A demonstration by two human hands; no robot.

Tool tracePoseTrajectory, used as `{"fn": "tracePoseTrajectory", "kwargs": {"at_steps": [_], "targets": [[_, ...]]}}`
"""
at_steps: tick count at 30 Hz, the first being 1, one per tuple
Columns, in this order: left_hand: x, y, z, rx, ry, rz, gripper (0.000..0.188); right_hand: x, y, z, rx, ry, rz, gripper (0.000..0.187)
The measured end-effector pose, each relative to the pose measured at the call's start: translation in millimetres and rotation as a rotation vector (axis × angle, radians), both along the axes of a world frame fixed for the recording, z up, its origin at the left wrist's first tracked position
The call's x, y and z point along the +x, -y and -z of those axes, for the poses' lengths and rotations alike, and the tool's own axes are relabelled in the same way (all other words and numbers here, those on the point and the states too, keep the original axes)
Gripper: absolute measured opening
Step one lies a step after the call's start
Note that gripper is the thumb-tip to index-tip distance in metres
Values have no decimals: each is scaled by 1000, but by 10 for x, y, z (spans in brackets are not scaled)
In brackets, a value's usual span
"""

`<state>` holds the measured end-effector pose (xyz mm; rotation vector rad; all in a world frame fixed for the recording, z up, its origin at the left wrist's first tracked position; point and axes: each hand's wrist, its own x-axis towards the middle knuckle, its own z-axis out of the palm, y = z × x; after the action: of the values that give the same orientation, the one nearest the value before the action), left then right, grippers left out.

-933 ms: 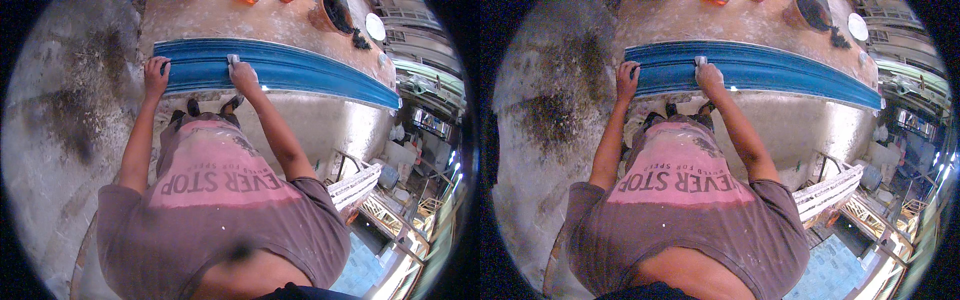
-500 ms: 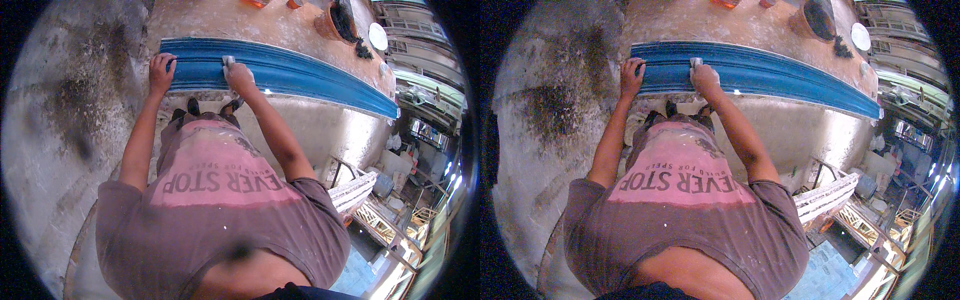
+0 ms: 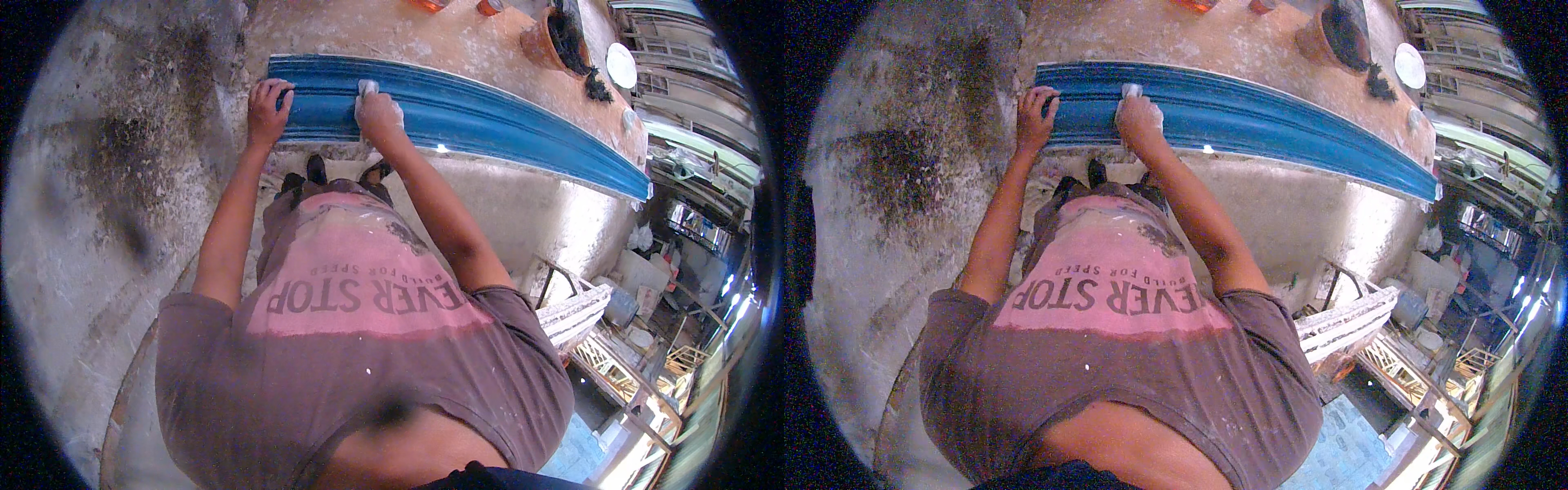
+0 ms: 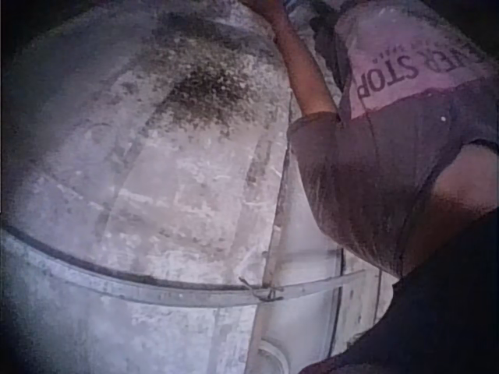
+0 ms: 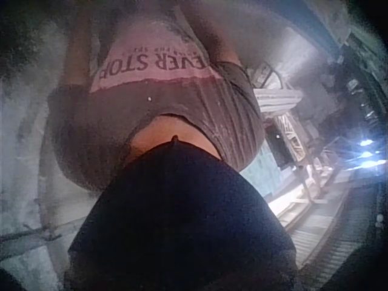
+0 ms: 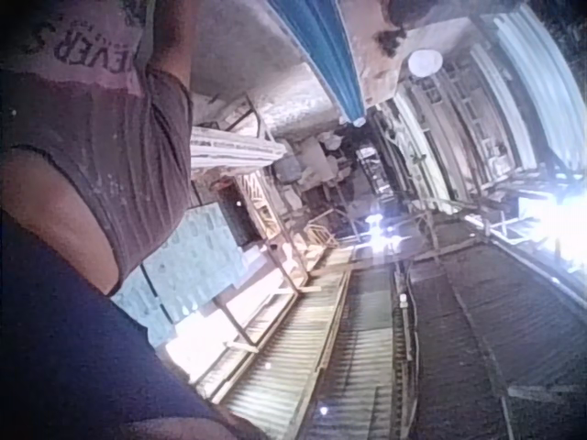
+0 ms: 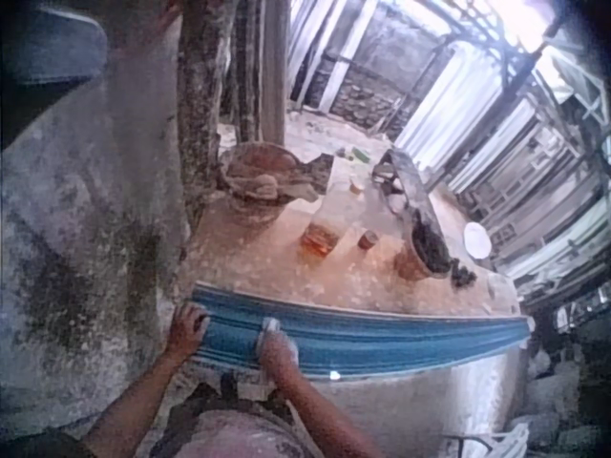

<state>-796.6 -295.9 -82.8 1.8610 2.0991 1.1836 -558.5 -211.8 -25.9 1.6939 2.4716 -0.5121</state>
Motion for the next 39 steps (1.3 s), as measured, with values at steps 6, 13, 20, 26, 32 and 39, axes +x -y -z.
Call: {"fn": "tracePoseTrajectory", "kwargs": {"at_steps": [6,13,20,26,32,39], "targets": [[1,11,-3,8,15,-5,14,-77,94,-285,-62,-6,-28,32],[-4,12,-15,-13,23,-16,15,7,21,-104,-34,-29,12,33],[-3,9,19,6,30,-18,15,142,-67,-99,-47,25,63,35],[4,12,-21,11,28,-23,14,194,-25,-174,-25,-39,31,35],[-1,13,-21,21,46,-6,13,123,28,-144,-77,-107,51,33],[-3,10,-4,8,28,-26,14,-108,74,-98,-67,-131,-9,31]]}}
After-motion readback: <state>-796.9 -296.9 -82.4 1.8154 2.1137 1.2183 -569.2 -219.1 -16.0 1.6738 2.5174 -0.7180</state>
